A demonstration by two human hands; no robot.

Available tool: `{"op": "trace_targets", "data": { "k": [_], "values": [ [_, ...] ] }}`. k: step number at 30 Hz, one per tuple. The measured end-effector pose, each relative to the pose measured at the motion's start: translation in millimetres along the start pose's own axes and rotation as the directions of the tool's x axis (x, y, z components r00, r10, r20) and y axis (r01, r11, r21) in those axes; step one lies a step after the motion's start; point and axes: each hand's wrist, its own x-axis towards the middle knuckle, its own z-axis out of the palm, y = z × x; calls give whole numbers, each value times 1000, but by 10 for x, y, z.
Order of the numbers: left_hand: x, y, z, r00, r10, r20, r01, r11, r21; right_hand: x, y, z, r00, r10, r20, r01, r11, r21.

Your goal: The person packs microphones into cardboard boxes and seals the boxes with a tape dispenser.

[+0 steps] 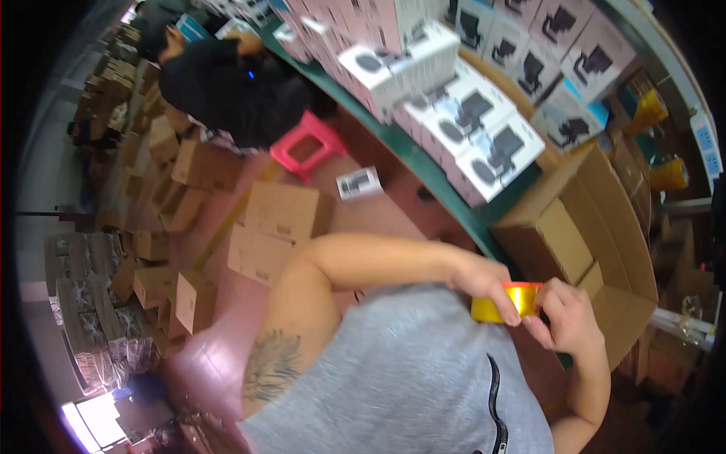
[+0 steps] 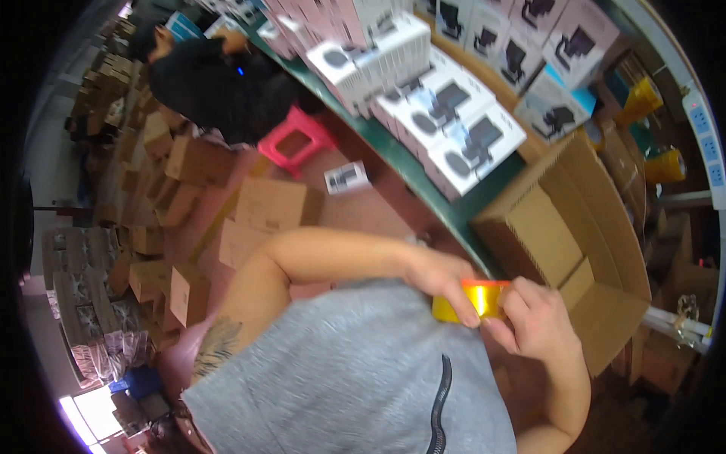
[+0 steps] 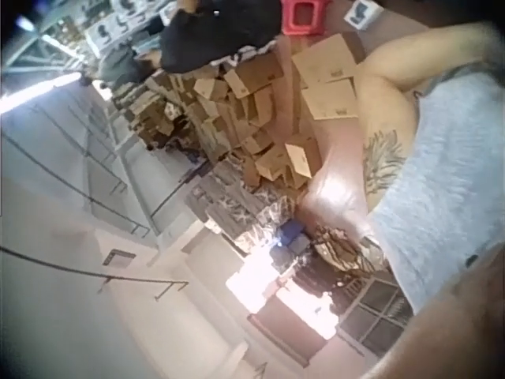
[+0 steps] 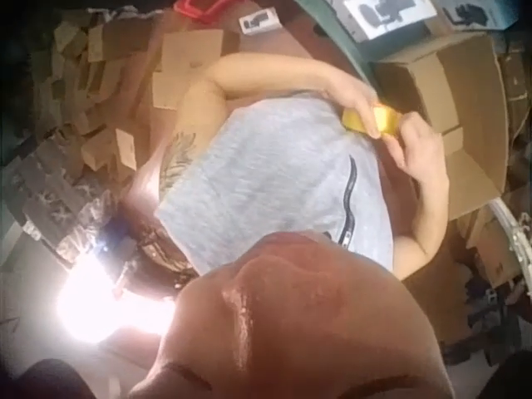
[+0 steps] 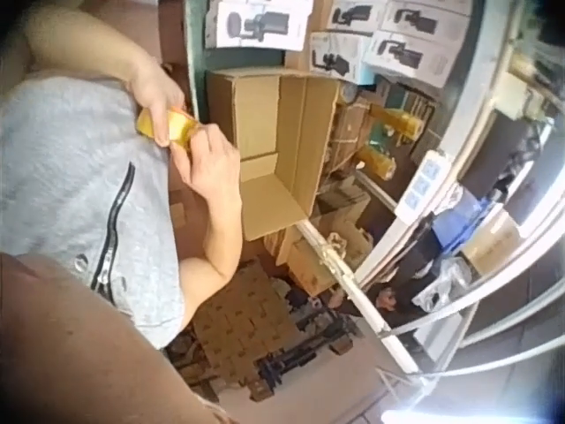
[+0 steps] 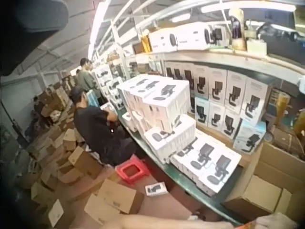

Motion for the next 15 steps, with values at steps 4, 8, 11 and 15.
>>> {"op": "trace_targets", "data": {
  "k": [4, 8, 11, 15],
  "values": [
    [12, -23, -7, 997, 70, 28, -75, 971, 226, 36, -68, -34, 993, -103, 56, 110, 984, -143],
    [78, -131, -71, 990, 106, 88, -125, 961, 247, 109, -134, -24, 978, -200, 57, 207, 963, -175],
    [91, -168, -87, 986, 118, 121, -143, 964, 224, 129, -94, -46, 971, -209, 111, 225, 962, -154],
    [-56, -68, -83, 970, 224, 93, -239, 947, 215, 65, 172, 139, 983, -161, -92, 164, 986, 23]
  ]
}}
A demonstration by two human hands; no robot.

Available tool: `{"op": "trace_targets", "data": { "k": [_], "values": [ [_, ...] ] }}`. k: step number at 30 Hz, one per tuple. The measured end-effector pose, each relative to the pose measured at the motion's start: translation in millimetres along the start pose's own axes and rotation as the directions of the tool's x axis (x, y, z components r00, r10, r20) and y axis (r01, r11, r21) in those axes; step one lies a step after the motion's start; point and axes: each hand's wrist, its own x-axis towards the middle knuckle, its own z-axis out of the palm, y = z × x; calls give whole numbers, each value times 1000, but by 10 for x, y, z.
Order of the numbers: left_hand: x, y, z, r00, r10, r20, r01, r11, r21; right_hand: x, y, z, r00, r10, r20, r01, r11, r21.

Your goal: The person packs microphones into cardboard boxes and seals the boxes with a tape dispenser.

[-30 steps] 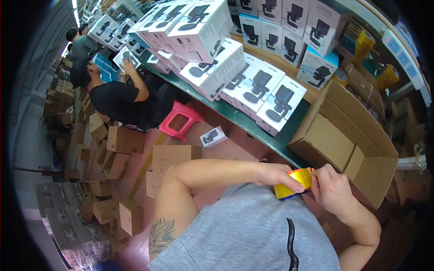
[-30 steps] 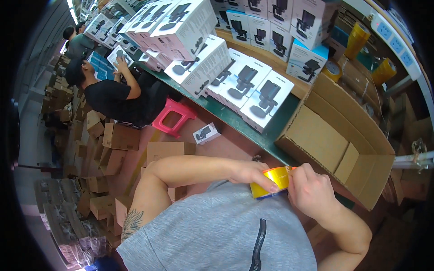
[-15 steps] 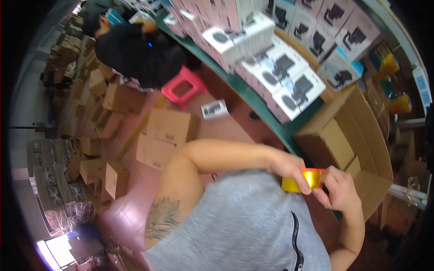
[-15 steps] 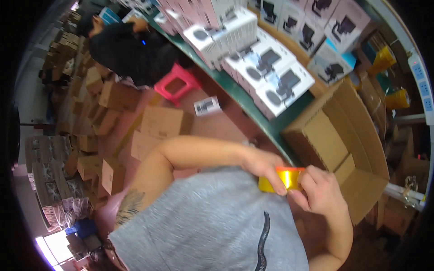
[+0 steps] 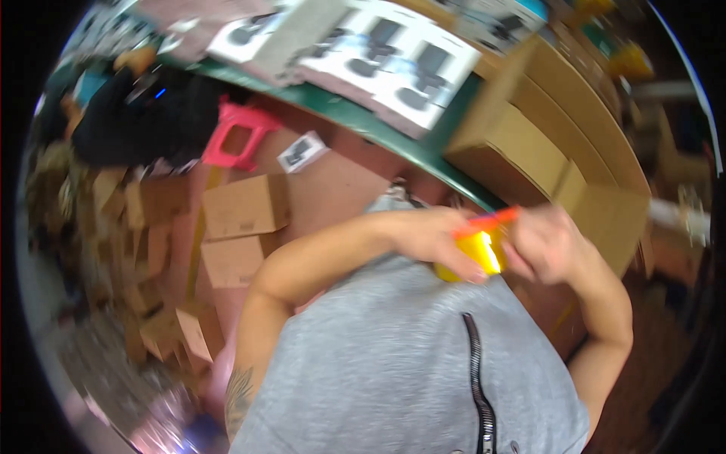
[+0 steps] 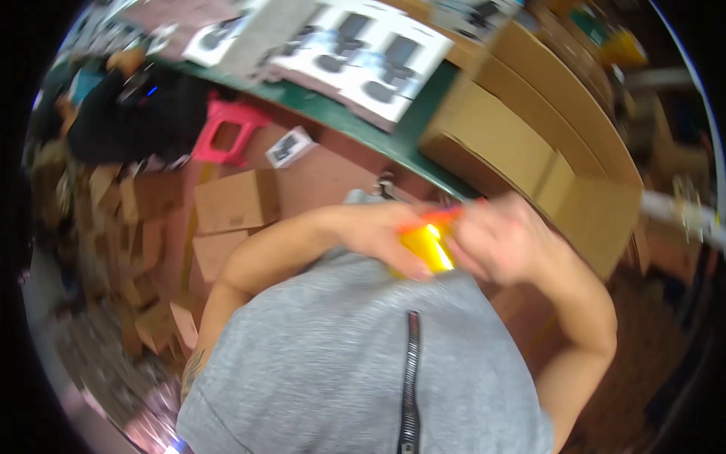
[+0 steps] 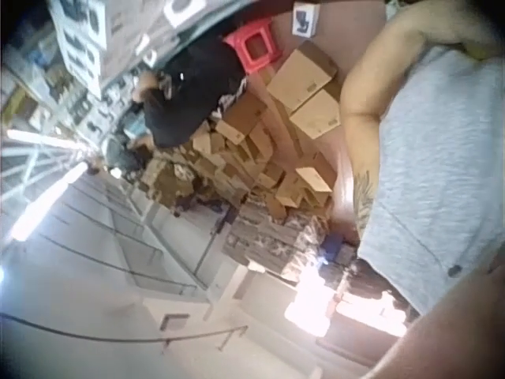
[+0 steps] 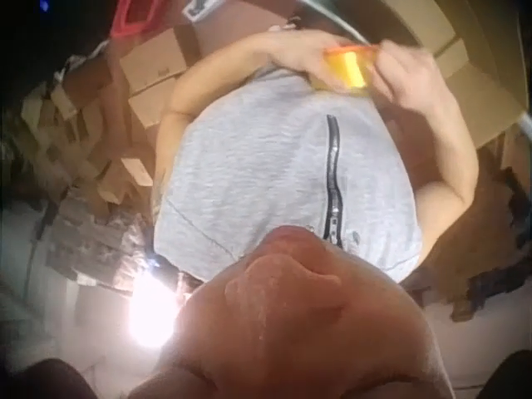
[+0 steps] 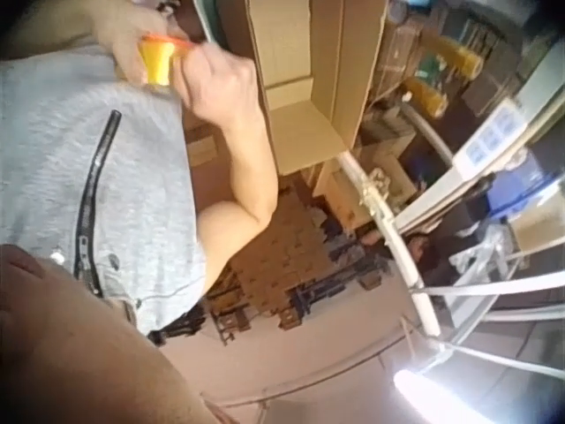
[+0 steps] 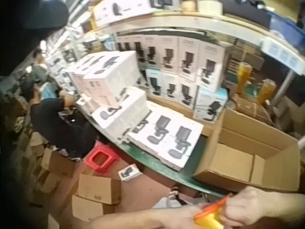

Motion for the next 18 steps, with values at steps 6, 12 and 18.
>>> {"op": "trace_targets", "data": {
  "k": [6, 12, 18],
  "values": [
    [-180, 184, -16, 992, 87, -88, -52, 936, 348, -292, 194, 336, 549, 632, -547, -435, 775, 458],
    [-94, 216, 79, 984, 167, -59, -108, 830, 547, -367, 27, 602, 66, 784, -617, -96, 620, 778],
    [116, 243, 112, 966, 259, 25, -223, 774, 593, -441, -79, 475, -11, 770, -638, 33, 638, 769]
  ]
}}
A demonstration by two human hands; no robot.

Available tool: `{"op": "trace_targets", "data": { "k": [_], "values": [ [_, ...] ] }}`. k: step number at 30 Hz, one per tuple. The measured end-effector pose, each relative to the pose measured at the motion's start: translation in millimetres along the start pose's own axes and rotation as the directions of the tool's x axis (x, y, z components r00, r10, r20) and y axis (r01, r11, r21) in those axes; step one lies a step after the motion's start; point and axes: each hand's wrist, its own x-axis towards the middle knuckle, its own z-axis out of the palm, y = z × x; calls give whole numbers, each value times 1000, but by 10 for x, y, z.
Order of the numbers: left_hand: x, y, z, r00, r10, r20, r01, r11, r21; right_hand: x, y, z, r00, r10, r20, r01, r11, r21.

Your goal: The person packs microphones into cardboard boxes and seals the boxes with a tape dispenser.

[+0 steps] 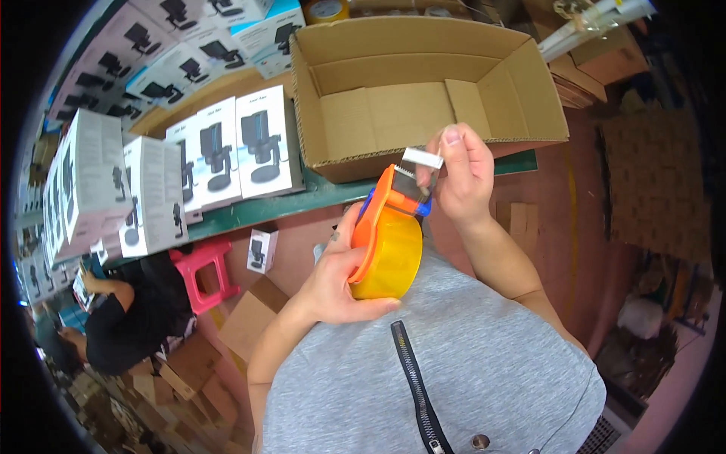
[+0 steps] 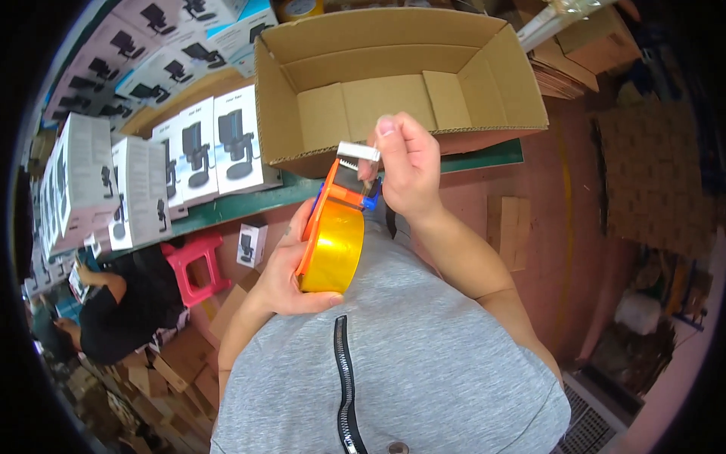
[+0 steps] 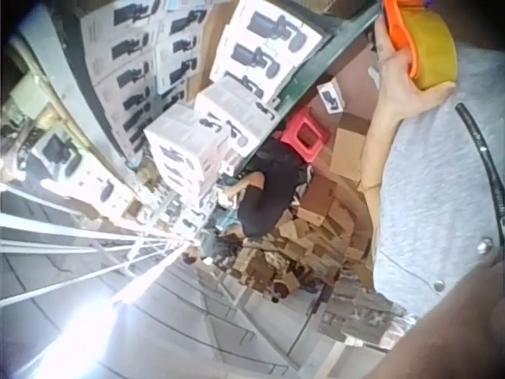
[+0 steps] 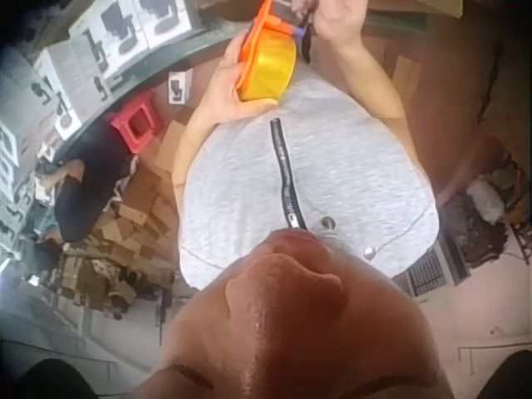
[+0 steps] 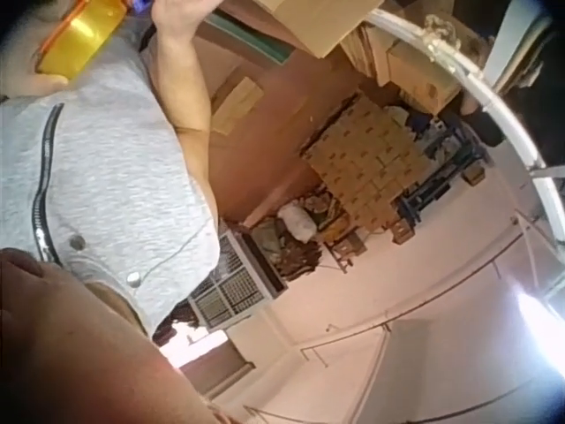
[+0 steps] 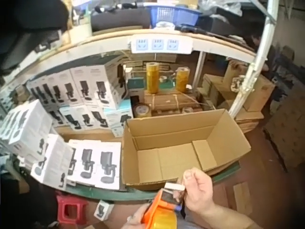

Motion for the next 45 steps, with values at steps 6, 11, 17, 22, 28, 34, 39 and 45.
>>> {"op": "trace_targets", "data": {
  "k": [6, 11, 17, 22, 28, 34, 39, 45],
  "values": [
    [72, -208, 139, 992, 72, -102, -74, 997, -17, -85, -142, -192, 961, 57, 269, -81, 994, 79],
    [84, -251, 98, 984, 125, -129, -129, 991, -27, -188, -266, -166, 941, -19, 337, 27, 999, -19],
    [62, -318, 58, 956, 220, -193, -221, 975, 14, -212, -696, 23, 834, -217, 508, 431, 831, -352],
    [38, -501, 155, 965, 216, -151, -252, 925, -286, -181, -533, 127, 955, -42, 294, 105, 974, -201],
    [9, -446, 103, 982, 118, -147, -169, 895, -413, -45, -372, 273, 970, 101, 223, -103, 995, 0],
    [71, -335, -109, 998, 13, -63, -50, 769, -638, 61, -405, 475, 971, 44, 235, -23, 996, -91],
    [216, -190, -267, 986, -87, -142, -52, 644, -763, 146, -420, 597, 934, 87, 347, -103, 994, 29],
    [260, -78, -225, 932, -279, -232, 45, 723, -689, 77, -557, 716, 876, 158, 455, -119, 986, -114]
  ]
}}
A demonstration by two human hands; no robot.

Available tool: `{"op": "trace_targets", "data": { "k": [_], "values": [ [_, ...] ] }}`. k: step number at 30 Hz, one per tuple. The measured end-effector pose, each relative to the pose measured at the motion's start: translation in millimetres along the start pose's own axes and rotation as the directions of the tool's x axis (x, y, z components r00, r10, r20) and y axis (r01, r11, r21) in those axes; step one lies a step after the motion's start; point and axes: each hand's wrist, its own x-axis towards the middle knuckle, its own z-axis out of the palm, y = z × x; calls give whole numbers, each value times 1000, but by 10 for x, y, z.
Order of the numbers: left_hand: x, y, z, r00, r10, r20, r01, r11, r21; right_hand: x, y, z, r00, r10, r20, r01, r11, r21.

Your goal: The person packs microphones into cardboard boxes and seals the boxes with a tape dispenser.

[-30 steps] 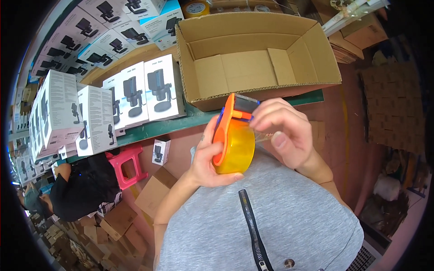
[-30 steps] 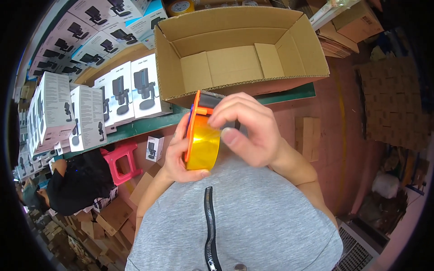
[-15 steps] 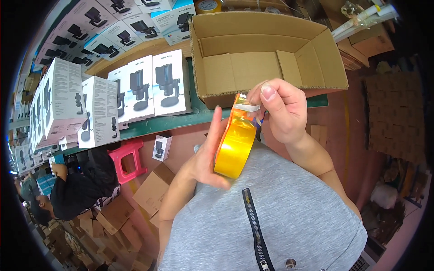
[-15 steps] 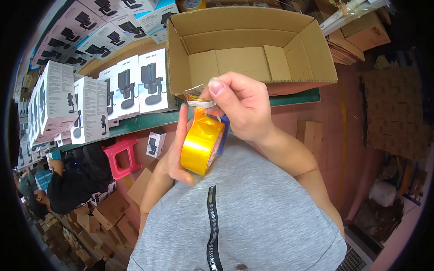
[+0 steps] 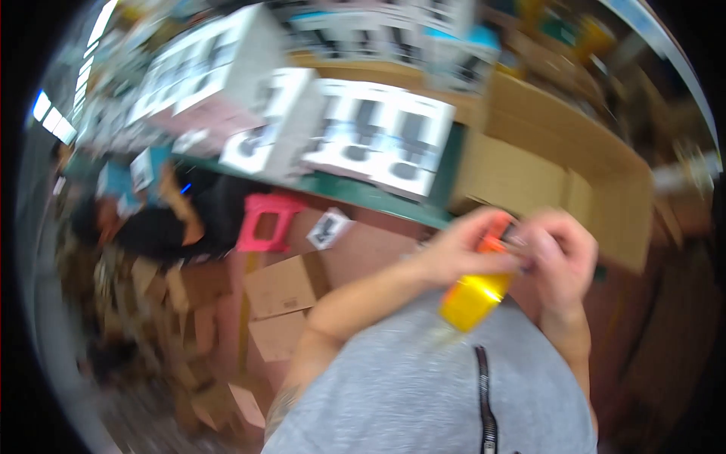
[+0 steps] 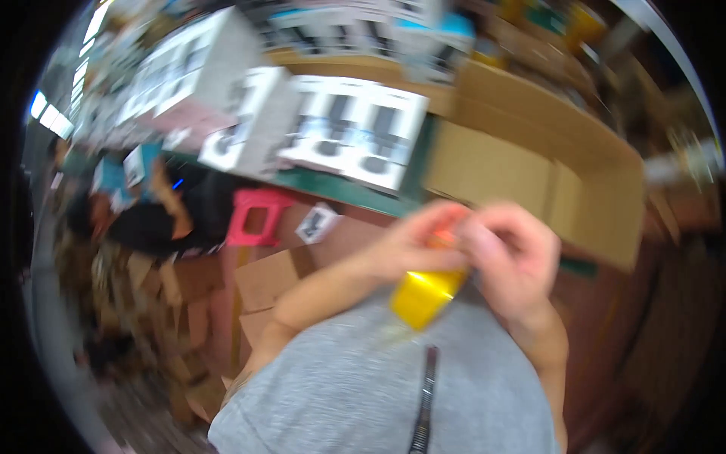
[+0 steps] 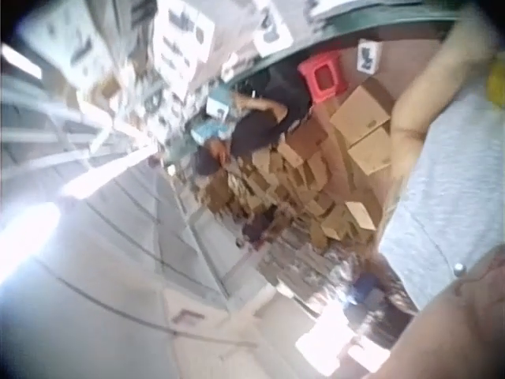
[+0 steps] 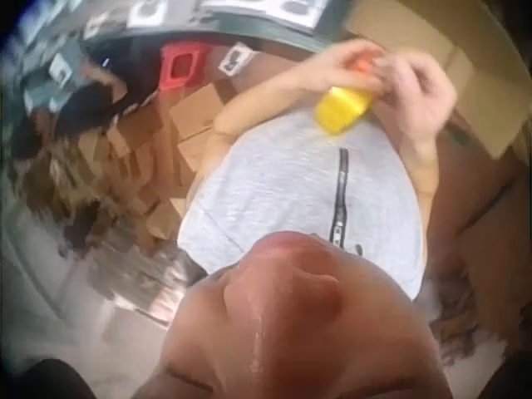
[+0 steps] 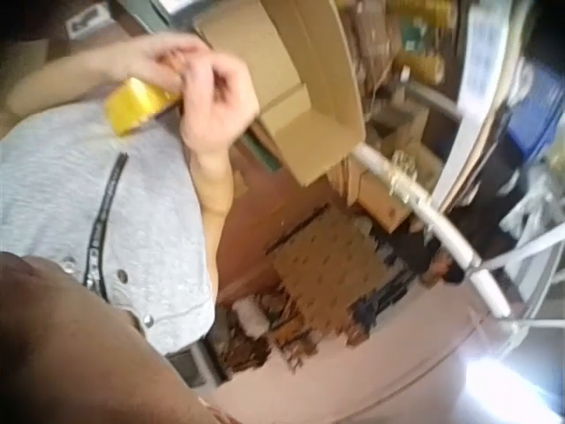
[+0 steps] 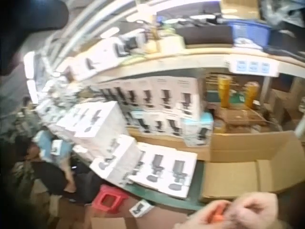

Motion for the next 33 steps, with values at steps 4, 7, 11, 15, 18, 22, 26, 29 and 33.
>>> {"op": "trace_targets", "data": {
  "k": [4, 7, 11, 15, 18, 22, 26, 29, 33],
  "values": [
    [30, -74, 176, 996, -3, 91, 5, 1000, -19, -231, 31, -272, 982, -94, 163, 86, 995, 56],
    [-70, -101, 211, 997, 49, 61, -52, 998, 38, -302, 0, -430, 962, -45, 269, 36, 999, 39],
    [-156, -25, 215, 995, 79, 62, -73, 994, -86, -318, 131, -710, 971, -236, -46, 223, 956, -189],
    [-271, 98, 197, 970, 229, 77, -227, 973, -36, -255, 605, -421, 986, -111, 123, 95, 987, 131],
    [-268, 58, 171, 930, 349, 111, -347, 937, -41, -388, 875, -198, 920, 329, 213, -383, 871, 306],
    [-339, 164, 149, 941, 337, 21, -338, 936, 103, -479, 923, -58, 859, 379, 345, -501, 761, 411],
    [-423, 541, 72, 888, 458, 41, -379, 678, 631, -452, 767, 72, 847, 287, 448, -469, 800, 374],
    [-229, 483, -156, 854, 487, 182, -470, 574, 671, -426, 1072, -213, 765, 328, 553, -539, 797, 273],
    [-118, 311, -263, 979, 90, 184, -85, 996, -34, -399, 1152, -78, 629, 320, 708, -729, 558, 396]
  ]
}}
